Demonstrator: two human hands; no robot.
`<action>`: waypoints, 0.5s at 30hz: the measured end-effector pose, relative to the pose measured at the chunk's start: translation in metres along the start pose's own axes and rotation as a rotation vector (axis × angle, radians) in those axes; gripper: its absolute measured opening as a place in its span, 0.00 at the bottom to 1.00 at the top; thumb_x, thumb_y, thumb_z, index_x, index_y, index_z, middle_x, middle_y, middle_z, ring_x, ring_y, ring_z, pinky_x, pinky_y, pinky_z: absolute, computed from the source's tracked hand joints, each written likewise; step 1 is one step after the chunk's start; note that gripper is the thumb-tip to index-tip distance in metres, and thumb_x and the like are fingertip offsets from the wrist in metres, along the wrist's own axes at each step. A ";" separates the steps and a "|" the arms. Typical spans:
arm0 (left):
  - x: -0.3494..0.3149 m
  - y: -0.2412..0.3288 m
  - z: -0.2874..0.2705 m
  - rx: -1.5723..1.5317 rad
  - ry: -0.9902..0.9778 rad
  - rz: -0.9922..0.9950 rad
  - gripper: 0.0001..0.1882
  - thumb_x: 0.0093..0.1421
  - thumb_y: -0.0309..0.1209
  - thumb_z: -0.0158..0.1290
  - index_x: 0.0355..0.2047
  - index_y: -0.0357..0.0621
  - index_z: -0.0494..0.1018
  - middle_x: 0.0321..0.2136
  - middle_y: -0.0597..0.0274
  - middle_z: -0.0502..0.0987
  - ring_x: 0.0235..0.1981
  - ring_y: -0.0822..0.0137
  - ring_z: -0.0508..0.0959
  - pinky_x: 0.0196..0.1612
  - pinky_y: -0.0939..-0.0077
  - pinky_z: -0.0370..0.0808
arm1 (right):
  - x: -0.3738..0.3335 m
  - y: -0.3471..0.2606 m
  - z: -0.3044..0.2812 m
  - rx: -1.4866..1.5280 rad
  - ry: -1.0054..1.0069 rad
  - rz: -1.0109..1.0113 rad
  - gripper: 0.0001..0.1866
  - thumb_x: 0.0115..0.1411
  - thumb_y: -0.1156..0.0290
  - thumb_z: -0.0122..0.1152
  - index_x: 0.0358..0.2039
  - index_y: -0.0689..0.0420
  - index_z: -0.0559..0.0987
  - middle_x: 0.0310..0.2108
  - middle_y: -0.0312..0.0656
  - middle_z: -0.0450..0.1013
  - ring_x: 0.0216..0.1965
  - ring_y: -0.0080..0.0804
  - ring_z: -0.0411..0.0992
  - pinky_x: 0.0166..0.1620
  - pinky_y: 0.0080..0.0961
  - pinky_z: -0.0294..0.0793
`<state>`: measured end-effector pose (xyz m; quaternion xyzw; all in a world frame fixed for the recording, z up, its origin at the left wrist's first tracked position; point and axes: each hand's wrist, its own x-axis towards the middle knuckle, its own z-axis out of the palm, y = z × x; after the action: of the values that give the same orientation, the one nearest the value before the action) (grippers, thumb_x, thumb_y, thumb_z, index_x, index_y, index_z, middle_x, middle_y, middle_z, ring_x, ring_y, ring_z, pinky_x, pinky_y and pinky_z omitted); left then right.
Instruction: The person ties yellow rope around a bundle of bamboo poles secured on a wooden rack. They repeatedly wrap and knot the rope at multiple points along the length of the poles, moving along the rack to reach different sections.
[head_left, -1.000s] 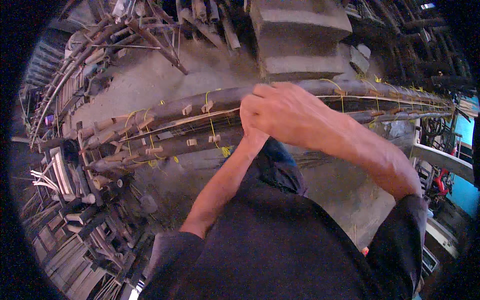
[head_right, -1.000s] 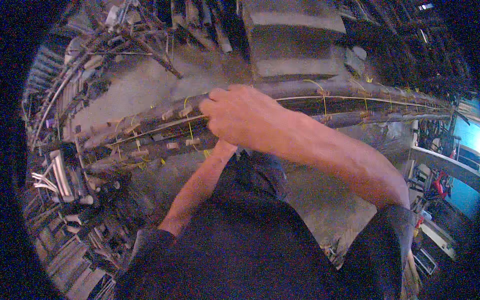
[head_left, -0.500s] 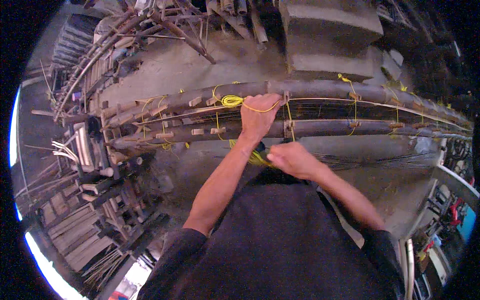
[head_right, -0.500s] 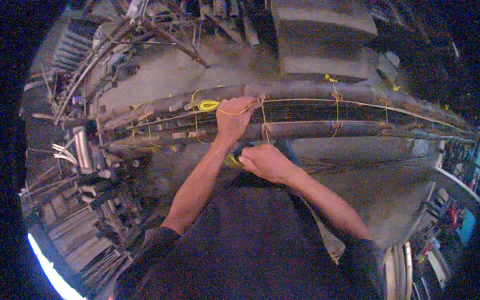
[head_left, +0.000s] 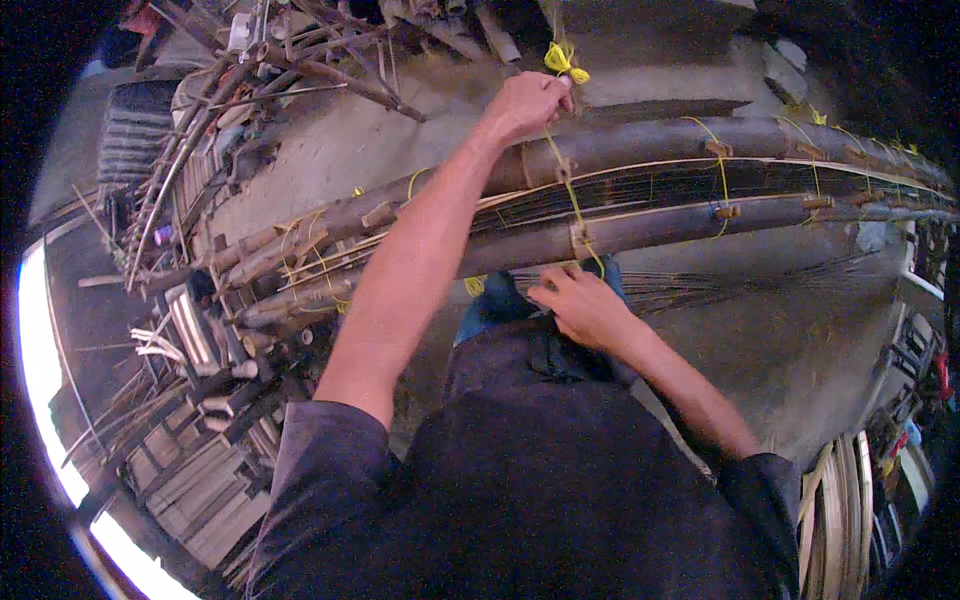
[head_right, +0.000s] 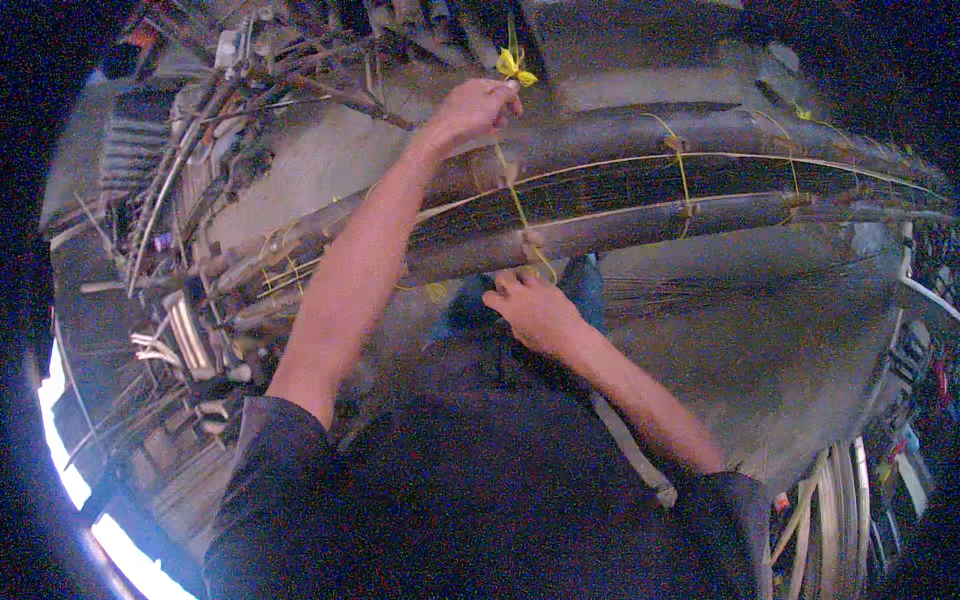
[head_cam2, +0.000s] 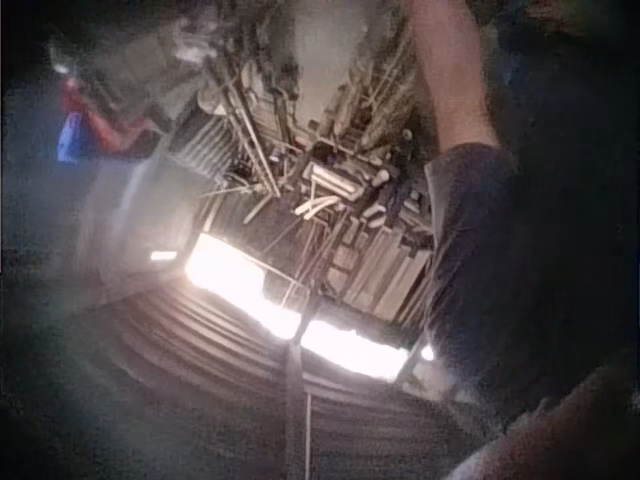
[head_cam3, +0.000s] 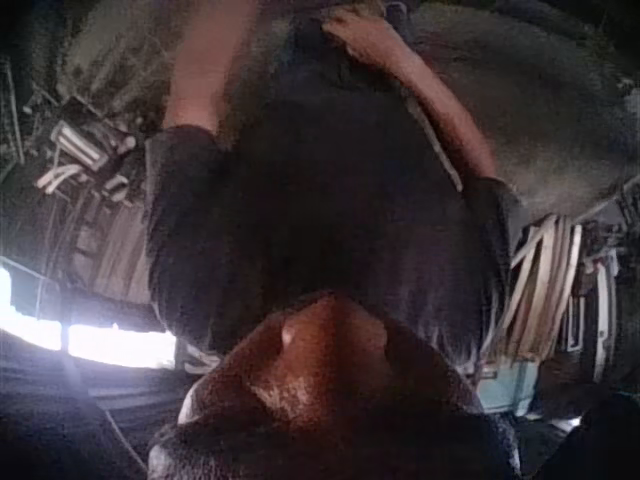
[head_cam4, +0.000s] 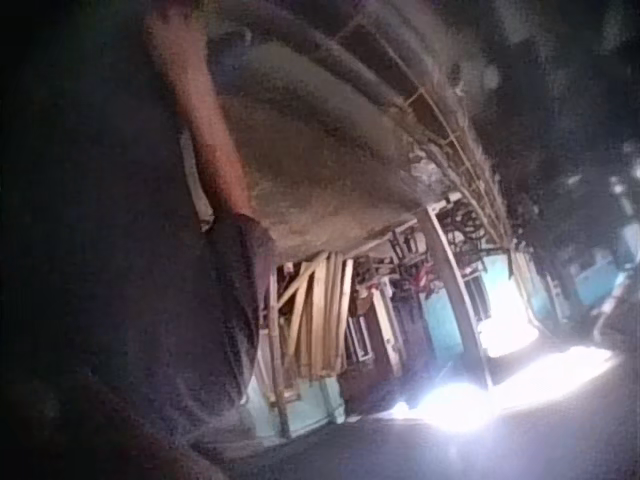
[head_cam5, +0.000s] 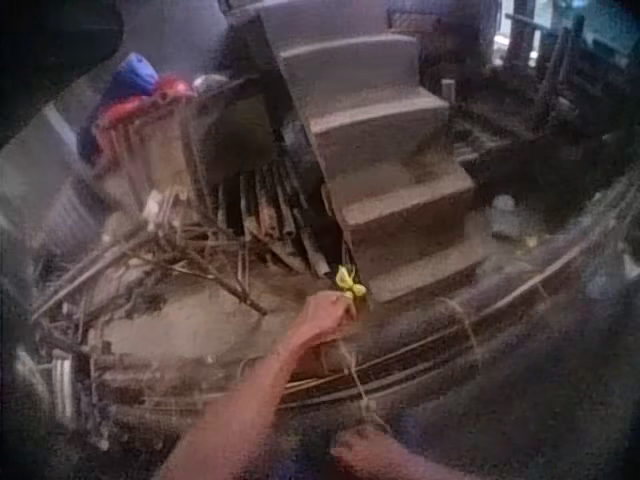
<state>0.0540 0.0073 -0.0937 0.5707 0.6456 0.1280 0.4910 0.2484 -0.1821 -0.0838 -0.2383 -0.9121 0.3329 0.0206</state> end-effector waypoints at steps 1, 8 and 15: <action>-0.007 -0.016 -0.014 0.154 0.099 0.121 0.25 0.59 0.50 0.43 0.39 0.40 0.74 0.31 0.57 0.78 0.29 0.59 0.76 0.34 0.68 0.71 | -0.008 -0.015 -0.010 0.079 0.039 0.008 0.18 0.48 0.74 0.57 0.42 0.56 0.70 0.41 0.49 0.69 0.41 0.44 0.70 0.40 0.34 0.74; -0.165 -0.051 -0.113 -0.231 0.025 0.372 0.20 0.62 0.45 0.44 0.39 0.40 0.75 0.31 0.61 0.78 0.32 0.70 0.74 0.38 0.74 0.71 | 0.034 -0.095 0.027 1.454 0.162 0.504 0.18 0.57 0.71 0.56 0.48 0.56 0.68 0.32 0.39 0.71 0.33 0.31 0.71 0.36 0.26 0.72; -0.252 -0.126 -0.043 0.180 0.349 0.390 0.15 0.60 0.36 0.44 0.37 0.38 0.73 0.34 0.52 0.77 0.39 0.51 0.75 0.37 0.62 0.70 | 0.113 -0.162 -0.106 -0.034 0.257 0.300 0.06 0.54 0.68 0.57 0.24 0.57 0.76 0.24 0.44 0.70 0.29 0.42 0.71 0.32 0.35 0.71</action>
<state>-0.0899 -0.2330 -0.0416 0.6950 0.6071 0.2586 0.2856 0.1008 -0.1754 0.0851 -0.4123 -0.8618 0.2835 0.0832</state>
